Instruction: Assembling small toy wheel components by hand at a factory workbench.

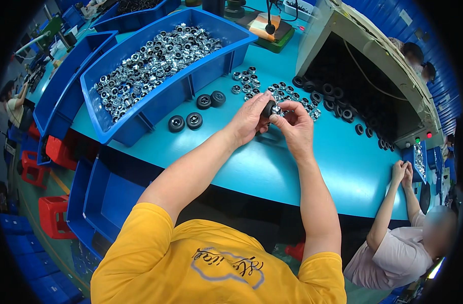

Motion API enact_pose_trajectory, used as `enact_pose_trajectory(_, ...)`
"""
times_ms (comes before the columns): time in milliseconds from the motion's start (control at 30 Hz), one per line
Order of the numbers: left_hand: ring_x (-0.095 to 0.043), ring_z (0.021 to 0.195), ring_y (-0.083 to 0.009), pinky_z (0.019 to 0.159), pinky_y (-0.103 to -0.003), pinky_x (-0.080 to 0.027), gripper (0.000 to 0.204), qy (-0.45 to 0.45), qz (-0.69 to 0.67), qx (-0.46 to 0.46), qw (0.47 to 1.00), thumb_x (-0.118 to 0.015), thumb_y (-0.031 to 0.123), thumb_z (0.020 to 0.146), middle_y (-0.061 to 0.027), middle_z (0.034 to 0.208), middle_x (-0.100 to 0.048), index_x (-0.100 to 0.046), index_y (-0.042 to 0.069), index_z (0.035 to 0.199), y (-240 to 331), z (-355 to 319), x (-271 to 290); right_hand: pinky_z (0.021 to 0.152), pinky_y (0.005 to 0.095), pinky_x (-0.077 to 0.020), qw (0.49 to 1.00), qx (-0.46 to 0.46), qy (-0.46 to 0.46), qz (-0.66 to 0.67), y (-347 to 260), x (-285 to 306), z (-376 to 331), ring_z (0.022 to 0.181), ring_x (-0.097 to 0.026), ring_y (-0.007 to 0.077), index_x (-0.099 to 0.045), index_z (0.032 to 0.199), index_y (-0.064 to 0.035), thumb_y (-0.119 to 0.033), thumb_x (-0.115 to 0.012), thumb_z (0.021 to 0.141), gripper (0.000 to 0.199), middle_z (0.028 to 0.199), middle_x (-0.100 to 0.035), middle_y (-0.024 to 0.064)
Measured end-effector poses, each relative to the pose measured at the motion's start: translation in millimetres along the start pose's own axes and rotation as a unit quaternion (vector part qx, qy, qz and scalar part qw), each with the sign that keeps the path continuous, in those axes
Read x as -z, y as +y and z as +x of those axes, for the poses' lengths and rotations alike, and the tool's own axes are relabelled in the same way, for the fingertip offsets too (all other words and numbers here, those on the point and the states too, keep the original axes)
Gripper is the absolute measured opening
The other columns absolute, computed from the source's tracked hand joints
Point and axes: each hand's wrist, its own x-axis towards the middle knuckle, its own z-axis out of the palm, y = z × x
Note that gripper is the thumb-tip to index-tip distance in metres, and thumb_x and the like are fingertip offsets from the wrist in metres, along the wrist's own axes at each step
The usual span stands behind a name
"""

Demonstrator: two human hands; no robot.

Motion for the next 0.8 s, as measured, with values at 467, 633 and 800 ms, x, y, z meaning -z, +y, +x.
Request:
enact_pose_trajectory(467,-0.046,0.06,-0.0064,0.048,-0.023,-0.035,0.045,-0.023,0.046,-0.028,0.998,-0.042,0.057,0.103,0.0025,0.078,-0.054,-0.055,0.014,0.107,-1,0,-1,0.075,0.0234,-0.0497,0.999,0.033,0.016,-0.012,13,3,3,0.088,-0.057,0.0092,-0.068,0.101,-0.0059,0.0,-0.083,0.074,0.031,0.101,-0.058,0.0007)
enact_pose_trajectory(633,-0.051,0.066,-0.0095,0.051,-0.025,-0.036,0.044,-0.05,-0.043,0.031,0.997,-0.041,0.054,0.105,0.0015,0.081,-0.057,-0.059,0.014,0.107,4,-3,0,0.075,0.023,-0.0503,0.999,0.041,0.022,0.014,8,1,0,0.086,-0.057,0.0074,-0.066,0.102,-0.0042,0.002,-0.081,0.077,0.03,0.103,-0.06,0.0012)
enact_pose_trajectory(800,-0.052,0.066,-0.0104,0.051,-0.026,-0.037,0.047,-0.041,-0.058,0.043,0.997,-0.039,0.055,0.105,0.0006,0.081,-0.059,-0.06,0.013,0.108,6,-3,-2,0.071,0.0213,-0.05,0.999,0.033,0.029,0.024,-2,-1,-2,0.08,-0.057,0.0048,-0.064,0.104,-0.0035,0.001,-0.081,0.08,0.03,0.102,-0.062,0.0007)
